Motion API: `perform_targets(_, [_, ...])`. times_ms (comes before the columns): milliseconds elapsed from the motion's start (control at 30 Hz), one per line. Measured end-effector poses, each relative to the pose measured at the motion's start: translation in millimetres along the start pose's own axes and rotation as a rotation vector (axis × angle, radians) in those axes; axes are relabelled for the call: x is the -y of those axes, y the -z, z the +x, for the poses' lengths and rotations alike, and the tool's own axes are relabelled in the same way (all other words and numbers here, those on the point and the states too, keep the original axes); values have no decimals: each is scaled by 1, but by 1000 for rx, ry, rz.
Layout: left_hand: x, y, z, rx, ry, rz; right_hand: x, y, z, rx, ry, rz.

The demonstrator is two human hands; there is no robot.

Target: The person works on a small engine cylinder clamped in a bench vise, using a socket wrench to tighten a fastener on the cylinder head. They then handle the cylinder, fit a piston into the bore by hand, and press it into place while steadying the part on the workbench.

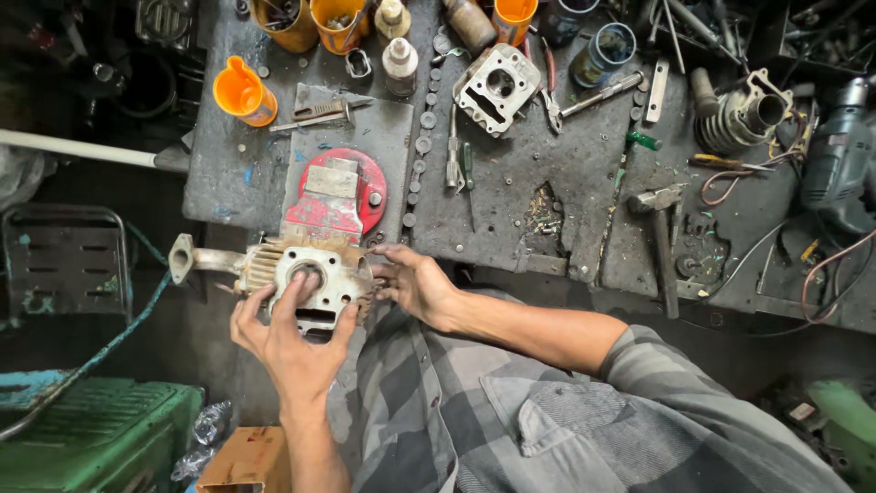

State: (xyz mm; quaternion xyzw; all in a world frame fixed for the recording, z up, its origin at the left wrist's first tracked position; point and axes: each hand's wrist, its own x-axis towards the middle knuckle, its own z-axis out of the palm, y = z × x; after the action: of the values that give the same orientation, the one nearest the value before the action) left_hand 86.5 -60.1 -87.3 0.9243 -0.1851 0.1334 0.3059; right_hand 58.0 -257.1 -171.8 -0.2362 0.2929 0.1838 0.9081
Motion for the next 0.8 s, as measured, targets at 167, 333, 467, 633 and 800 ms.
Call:
perform_targets(167, [-6, 3, -1, 48, 8, -15, -2, -2, 1, 4, -16, 0])
perform_targets(333, [-12, 2, -4, 69, -23, 87, 0, 2, 1, 52, -25, 14])
perform_targets(467, [-17, 0, -6, 52, 1, 78, 3, 6, 0, 44, -17, 35])
perform_targets(633, [-20, 0, -8, 32, -4, 117, 7, 8, -5, 194, -32, 70])
perform_targets(800, [-20, -9, -9, -2, -19, 258, 23, 25, -15, 19, -16, -212])
